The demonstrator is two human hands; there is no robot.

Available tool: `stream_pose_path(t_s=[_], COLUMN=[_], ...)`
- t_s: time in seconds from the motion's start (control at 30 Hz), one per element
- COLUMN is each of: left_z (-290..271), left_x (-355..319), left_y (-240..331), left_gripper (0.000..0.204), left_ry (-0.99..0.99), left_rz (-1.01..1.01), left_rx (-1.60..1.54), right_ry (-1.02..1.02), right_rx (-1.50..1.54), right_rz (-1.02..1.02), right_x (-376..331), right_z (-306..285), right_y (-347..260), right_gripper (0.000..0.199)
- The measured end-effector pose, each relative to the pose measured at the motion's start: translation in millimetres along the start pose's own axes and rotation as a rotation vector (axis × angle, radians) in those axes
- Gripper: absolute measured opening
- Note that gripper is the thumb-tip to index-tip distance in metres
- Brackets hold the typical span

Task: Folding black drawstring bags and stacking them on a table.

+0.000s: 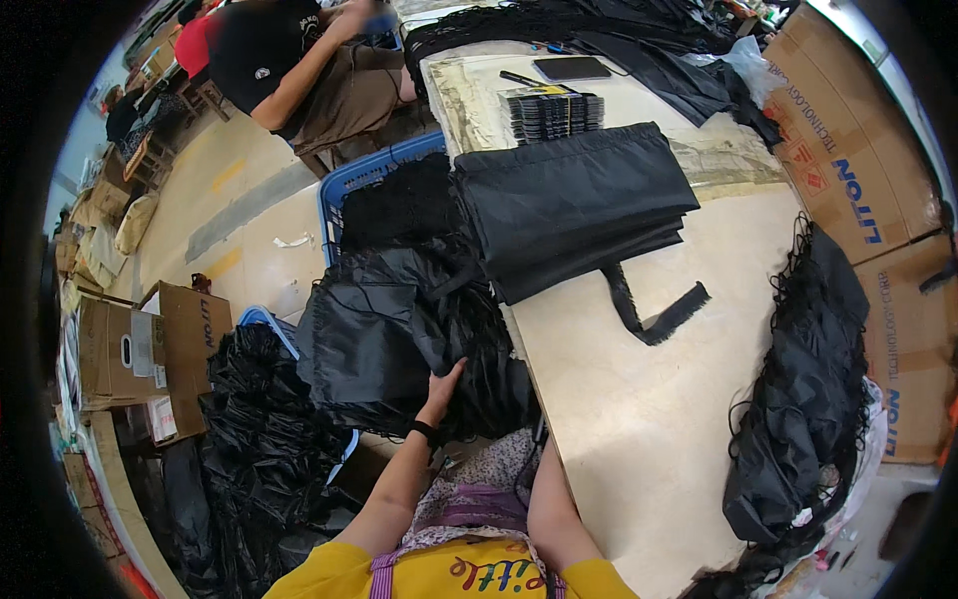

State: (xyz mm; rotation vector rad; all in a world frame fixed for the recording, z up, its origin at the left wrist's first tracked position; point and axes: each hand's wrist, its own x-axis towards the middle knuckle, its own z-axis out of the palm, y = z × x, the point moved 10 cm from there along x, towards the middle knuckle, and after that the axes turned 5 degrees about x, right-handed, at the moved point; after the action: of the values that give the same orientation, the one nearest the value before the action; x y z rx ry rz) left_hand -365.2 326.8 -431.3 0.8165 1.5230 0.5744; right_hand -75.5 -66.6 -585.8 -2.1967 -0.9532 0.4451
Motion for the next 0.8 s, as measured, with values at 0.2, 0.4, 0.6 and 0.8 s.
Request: stream_pose_path(t_s=[0.2,0.4,0.6,0.8], left_z=[-11.5,-26.4,-23.6,103.5], left_x=[-7.5,-4.7,26.4,4.7], left_y=[-0.1,-19.7,-136.9,-41.6], left_gripper=[0.088,0.072,0.044,0.046], left_ry=[-0.007,-0.05,-0.367,-0.341], left_rz=[-0.037,-0.051,-0.275,-0.15], left_rx=[-0.065,-0.177,-0.59,-0.456], right_ry=[-0.392,-0.705,-0.593,-0.079], right_rx=[0.53,0.698,1.052,0.808], right_rz=[0.368,0.385,0.626,0.227], right_x=[146.8,158.8,143.6,275.0], right_z=[90.2,70.6,78.8,43.8], right_y=[-110.5,-302.2,-315.2,-105.1], right_gripper=[0.054,0.051,0.05,0.054])
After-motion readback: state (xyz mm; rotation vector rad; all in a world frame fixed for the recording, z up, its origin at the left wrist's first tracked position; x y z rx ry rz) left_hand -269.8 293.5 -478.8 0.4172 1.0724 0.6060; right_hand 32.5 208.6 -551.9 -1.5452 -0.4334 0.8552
